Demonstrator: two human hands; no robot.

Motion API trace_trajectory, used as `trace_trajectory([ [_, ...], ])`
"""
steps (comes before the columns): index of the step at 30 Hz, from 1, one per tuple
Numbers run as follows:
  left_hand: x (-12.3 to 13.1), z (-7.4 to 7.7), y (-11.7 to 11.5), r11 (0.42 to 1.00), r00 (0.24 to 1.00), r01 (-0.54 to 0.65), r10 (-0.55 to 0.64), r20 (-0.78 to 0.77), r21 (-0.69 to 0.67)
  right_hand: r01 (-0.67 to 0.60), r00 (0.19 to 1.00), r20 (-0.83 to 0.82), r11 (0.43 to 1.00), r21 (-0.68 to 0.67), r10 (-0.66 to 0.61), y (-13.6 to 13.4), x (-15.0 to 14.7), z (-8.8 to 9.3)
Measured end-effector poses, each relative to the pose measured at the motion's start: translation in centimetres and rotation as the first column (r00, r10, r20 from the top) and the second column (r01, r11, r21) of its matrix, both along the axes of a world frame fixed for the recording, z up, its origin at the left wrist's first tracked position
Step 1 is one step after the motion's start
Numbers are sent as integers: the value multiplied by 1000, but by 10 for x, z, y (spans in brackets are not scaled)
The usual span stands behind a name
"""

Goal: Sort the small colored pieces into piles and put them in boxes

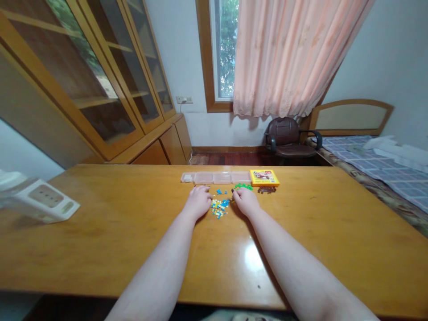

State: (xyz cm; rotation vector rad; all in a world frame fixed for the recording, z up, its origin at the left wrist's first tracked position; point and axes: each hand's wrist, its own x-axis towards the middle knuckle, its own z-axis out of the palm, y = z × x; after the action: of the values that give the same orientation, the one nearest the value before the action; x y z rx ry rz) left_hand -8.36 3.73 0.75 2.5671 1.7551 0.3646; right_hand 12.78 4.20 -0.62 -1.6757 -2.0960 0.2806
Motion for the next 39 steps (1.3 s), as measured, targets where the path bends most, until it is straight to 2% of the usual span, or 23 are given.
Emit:
trace_trajectory([
  [4, 2, -1, -1, 996, 994, 92, -92, 52, 1, -158, 985, -67, 987, 2, 158, 0, 0, -3],
  [7, 7, -2, -3, 989, 988, 143, -141, 60, -27, -209, 973, -100, 978, -1, 208, 1, 1, -6],
  [12, 11, -6, -3, 989, 990, 136, -132, 50, -65, -206, 974, -96, 979, -9, 204, 2, 2, -8],
  [18, 11, -11, 0, 992, 995, 85, -78, 70, -96, -225, 974, -9, 974, 6, 225, 1, 0, -5],
  [22, 11, -9, -1, 982, 981, 174, -167, 94, -76, -225, 974, 10, 974, 27, 224, 1, -1, -3],
  [25, 11, -9, -1, 969, 972, 223, -214, 95, -105, -203, 977, -56, 979, 28, 204, 3, 1, -6],
  [28, 11, -11, -1, 969, 976, 212, -202, 83, -126, -190, 972, -134, 981, 31, 192, 5, 3, -10],
  [33, 11, -13, 1, 982, 988, 146, -138, 67, -117, -274, 950, -149, 961, 25, 274, 5, 4, -12],
  [39, 11, -8, -2, 971, 973, 223, -216, 79, -92, -255, 964, -79, 967, -17, 253, 2, 1, -8],
])
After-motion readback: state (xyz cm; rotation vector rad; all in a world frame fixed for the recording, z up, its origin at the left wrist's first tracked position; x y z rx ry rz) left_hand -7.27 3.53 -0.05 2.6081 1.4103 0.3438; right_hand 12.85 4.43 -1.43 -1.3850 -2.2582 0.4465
